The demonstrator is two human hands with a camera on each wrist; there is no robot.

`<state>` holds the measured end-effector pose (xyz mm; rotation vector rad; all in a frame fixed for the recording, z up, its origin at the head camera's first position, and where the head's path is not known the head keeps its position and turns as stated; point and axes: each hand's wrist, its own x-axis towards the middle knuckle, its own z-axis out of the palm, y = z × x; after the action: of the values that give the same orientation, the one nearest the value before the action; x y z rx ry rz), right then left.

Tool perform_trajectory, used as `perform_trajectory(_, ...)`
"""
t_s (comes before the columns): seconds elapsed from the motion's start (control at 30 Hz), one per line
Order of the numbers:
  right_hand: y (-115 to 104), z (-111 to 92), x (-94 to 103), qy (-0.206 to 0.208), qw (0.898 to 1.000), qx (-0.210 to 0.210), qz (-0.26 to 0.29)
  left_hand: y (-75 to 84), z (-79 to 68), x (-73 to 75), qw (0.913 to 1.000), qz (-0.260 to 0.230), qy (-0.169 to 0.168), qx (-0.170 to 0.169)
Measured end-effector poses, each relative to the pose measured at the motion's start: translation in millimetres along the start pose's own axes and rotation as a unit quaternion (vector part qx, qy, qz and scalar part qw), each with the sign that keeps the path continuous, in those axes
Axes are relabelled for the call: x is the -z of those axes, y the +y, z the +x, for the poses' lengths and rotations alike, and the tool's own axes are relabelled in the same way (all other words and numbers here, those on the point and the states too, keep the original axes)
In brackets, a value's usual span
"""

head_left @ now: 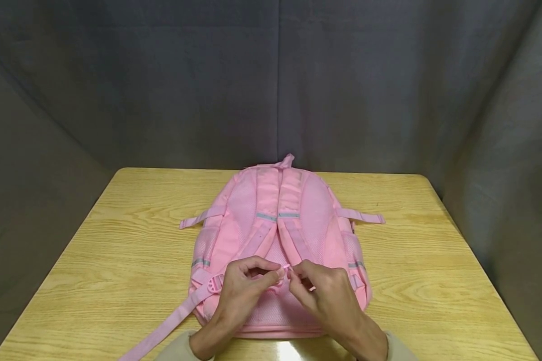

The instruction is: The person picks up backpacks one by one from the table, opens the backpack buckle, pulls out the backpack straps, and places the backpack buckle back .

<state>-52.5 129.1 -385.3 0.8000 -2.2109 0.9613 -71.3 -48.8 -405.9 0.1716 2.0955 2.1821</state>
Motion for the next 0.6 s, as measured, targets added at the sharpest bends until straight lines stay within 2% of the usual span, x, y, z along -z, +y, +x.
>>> perform_trajectory(0.27, 1.4, 2.2, 5.9, -0.019, 0.998, -0.044, -0.039, -0.1, -0.1, 2.1, 1.0000, 0.008, -0.005, -0.003)
perform_trajectory(0.43, 8.8, 6.1, 12.6, -0.037, 0.995, -0.082, -0.052, 0.9, -0.2, 3.2, 0.9999, -0.007, -0.011, 0.000)
perform_trajectory(0.6, 19.8, 10.0, 17.2, -0.064, 0.990, -0.123, -0.028, 2.1, -0.5, 3.7, 0.9999, -0.006, -0.016, 0.000)
